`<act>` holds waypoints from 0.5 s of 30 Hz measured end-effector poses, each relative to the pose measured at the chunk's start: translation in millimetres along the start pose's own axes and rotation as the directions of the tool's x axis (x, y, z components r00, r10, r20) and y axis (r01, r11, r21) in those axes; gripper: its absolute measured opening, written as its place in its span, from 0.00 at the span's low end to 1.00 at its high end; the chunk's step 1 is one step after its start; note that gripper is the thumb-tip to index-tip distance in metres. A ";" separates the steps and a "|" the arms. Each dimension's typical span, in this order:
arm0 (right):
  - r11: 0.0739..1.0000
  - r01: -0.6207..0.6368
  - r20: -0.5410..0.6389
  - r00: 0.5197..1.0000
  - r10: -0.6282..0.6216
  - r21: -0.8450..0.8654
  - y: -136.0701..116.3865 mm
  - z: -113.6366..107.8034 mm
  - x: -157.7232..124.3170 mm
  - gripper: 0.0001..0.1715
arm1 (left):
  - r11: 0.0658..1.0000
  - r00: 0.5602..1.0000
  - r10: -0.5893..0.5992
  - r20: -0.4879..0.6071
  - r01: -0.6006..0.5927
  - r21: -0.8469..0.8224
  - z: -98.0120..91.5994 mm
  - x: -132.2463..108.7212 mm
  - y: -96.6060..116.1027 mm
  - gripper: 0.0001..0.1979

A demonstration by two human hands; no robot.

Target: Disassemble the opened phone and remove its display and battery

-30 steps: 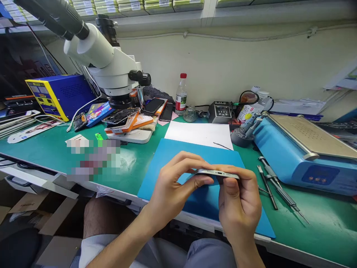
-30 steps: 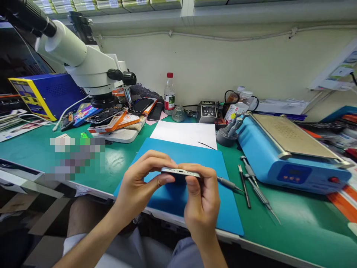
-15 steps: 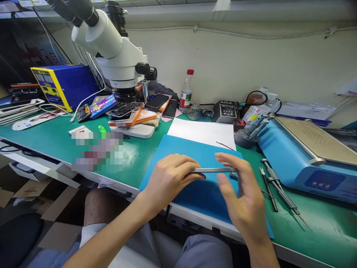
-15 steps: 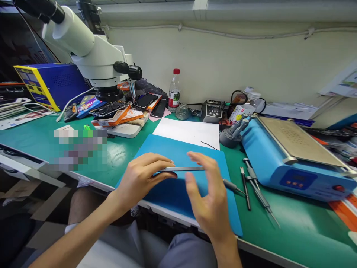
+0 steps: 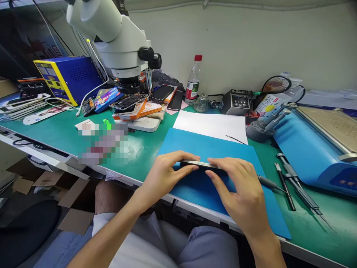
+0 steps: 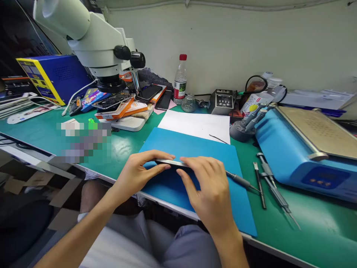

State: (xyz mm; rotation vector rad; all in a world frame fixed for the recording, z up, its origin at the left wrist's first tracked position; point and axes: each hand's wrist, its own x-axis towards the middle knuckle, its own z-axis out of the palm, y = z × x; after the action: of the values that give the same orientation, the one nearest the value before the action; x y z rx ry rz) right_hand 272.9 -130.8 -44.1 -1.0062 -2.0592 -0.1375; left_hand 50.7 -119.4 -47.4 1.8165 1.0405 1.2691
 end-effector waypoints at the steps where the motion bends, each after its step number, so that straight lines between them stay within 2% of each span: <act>1: 0.999 0.042 0.001 0.999 -0.042 -0.030 -0.7 1.2 0.9 0.15 | 1.000 1.000 -0.002 0.008 0.002 -0.006 0.4 -0.3 0.5 0.08; 3: 0.996 0.072 0.006 0.997 -0.072 -0.047 -1.6 3.2 2.2 0.12 | 1.000 1.000 -0.013 0.028 0.013 -0.008 0.5 -0.7 1.5 0.07; 9: 1.000 -0.010 -0.010 1.000 0.010 0.019 -3.8 4.2 2.6 0.07 | 0.999 0.999 -0.040 0.029 0.041 -0.024 -1.0 -3.2 4.8 0.05; 15: 0.999 -0.035 -0.010 0.999 0.036 0.033 -4.8 4.3 3.8 0.07 | 0.998 0.997 -0.064 0.033 0.064 -0.019 -1.2 -3.7 6.6 0.05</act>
State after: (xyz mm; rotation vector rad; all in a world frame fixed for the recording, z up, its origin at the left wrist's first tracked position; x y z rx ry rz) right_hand 265.6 -129.9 -43.1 -1.0189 -2.0263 -0.0901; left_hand 50.3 -125.6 -42.9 1.7686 1.0564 1.2043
